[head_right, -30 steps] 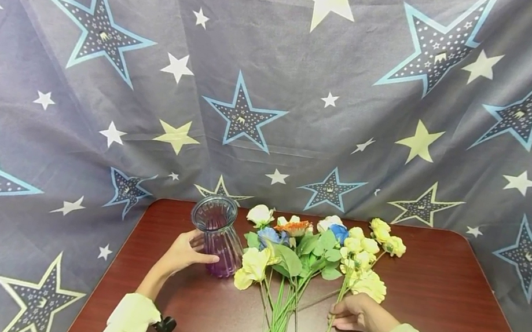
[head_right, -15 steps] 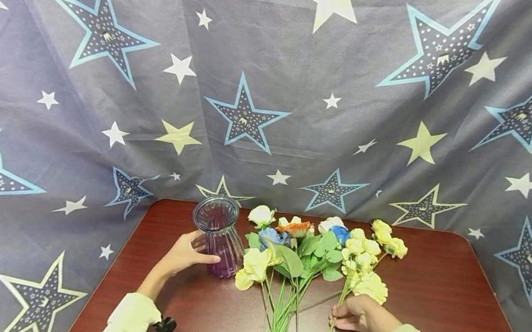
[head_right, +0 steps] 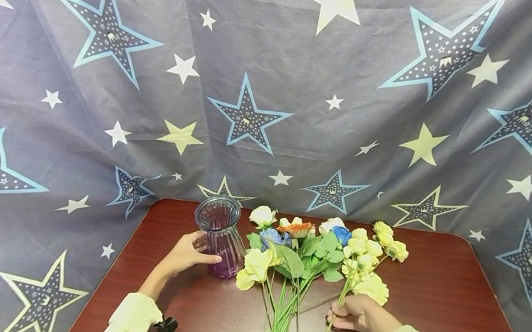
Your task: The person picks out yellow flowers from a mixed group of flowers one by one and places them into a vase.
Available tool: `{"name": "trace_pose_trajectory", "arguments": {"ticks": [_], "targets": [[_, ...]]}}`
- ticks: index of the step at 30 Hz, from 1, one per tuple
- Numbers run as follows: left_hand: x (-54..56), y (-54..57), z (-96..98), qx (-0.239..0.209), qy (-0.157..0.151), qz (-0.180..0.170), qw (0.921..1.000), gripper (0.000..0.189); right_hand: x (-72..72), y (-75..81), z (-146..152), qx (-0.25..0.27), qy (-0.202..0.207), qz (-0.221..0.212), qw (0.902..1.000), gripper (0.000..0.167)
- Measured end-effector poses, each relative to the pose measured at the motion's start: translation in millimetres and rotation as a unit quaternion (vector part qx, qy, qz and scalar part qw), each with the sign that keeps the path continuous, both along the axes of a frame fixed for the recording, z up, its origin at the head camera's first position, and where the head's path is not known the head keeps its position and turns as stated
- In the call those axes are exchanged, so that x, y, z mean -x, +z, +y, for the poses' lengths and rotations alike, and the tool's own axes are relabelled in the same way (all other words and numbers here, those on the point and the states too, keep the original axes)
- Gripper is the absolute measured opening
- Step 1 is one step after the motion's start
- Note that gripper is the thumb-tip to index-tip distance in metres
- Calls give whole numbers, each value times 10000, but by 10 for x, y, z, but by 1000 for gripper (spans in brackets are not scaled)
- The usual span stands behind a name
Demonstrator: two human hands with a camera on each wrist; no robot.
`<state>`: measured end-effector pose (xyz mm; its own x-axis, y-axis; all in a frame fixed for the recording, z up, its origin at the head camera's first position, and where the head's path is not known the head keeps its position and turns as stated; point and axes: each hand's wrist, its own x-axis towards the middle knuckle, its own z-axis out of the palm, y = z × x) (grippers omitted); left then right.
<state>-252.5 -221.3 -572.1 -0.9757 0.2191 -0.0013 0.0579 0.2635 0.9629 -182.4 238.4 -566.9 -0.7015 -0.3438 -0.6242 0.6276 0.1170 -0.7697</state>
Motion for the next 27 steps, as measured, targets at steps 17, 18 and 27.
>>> {"name": "trace_pose_trajectory", "arguments": {"ticks": [17,18,27], "targets": [[-4,1,-6,29,31,3,10000,82,-29,9,-24,337,-247,49,9991,17],[-6,-2,-7,27,21,4,10000,82,-33,10,-27,313,-258,72,9992,17],[-14,-21,-17,46,32,33,10000,83,-42,-62,-22,414,-273,237,9985,19]]}}
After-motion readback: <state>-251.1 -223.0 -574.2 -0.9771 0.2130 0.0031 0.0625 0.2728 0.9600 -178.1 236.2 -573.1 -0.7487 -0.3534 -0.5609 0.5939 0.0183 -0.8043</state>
